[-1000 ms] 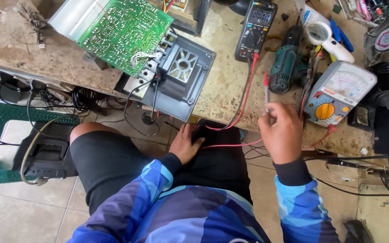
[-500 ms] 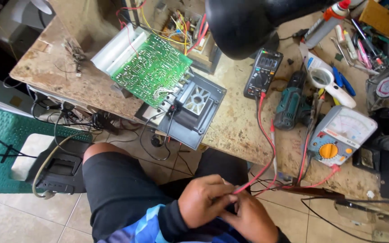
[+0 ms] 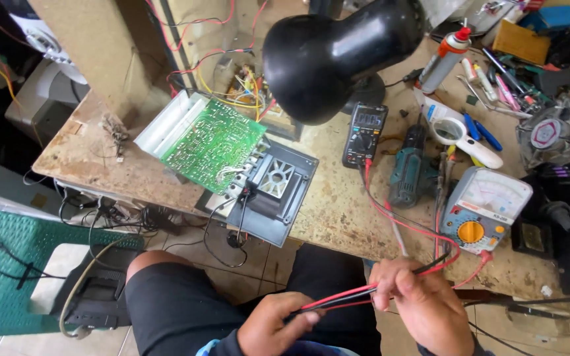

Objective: Soldering electronic components onto a circuit board and testing connections with a multimeter.

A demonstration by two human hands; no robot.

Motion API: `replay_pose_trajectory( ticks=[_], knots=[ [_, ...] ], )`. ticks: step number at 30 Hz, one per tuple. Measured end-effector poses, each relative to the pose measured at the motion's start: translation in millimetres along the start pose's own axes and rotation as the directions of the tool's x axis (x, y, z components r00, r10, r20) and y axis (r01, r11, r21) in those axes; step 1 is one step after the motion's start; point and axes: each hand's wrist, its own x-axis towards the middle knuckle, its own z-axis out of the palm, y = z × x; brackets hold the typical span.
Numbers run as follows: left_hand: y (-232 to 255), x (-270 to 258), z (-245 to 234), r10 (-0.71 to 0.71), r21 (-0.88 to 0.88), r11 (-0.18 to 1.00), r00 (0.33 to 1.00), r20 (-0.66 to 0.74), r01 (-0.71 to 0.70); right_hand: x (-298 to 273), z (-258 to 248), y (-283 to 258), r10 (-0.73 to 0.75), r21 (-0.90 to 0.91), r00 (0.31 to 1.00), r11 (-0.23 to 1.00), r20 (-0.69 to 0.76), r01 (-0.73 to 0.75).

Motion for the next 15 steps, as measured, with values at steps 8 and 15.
replay_pose_trajectory(
  ticks=[8,15],
  knots=[
    [-22,-18,-13,0.009,0.197,0.980,0.970,-0.242,0.040,20,-39,-32,-0.048,0.210,0.995,0.976,-0.087,0.065],
    [-10,-33,-16,-0.069,0.017,0.997,0.971,-0.230,0.074,15,-54,-17,0.183,0.122,0.982,0.975,0.045,-0.188]
  ],
)
